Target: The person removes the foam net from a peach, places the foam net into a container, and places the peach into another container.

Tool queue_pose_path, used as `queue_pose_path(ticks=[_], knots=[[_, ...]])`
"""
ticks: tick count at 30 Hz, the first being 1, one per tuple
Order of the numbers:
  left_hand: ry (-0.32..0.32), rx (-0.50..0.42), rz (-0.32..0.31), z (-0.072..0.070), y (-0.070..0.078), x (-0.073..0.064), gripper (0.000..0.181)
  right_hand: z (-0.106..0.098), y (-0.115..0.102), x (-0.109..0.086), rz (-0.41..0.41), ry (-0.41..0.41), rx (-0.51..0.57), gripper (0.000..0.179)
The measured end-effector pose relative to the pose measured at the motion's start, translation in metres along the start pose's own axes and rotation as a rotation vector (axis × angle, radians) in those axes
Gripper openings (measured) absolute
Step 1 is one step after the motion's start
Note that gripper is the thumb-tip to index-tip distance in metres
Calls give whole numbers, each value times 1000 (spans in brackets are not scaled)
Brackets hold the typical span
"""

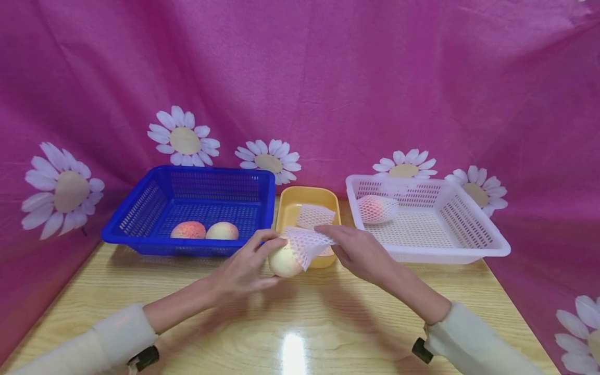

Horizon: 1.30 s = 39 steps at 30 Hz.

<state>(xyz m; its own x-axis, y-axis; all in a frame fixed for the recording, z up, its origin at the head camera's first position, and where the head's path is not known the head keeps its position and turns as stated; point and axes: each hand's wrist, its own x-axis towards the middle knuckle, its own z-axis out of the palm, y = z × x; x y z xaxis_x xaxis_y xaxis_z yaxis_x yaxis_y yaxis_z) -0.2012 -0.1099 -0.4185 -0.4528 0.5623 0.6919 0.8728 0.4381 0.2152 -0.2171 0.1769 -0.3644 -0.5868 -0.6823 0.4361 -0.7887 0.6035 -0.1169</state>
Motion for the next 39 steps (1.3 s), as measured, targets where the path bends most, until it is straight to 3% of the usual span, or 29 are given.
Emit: queue_pose_path(ticks=[11, 24, 39], knots=[[4, -8, -19, -7, -3, -7, 79, 14, 11, 15, -22, 176, -20, 47], [7, 14, -11, -9, -8, -12, 78, 35, 29, 29, 35, 264, -9, 40], [-2, 13, -27, -10, -6, -14, 79, 64, 36, 37, 111, 181, -35, 39]])
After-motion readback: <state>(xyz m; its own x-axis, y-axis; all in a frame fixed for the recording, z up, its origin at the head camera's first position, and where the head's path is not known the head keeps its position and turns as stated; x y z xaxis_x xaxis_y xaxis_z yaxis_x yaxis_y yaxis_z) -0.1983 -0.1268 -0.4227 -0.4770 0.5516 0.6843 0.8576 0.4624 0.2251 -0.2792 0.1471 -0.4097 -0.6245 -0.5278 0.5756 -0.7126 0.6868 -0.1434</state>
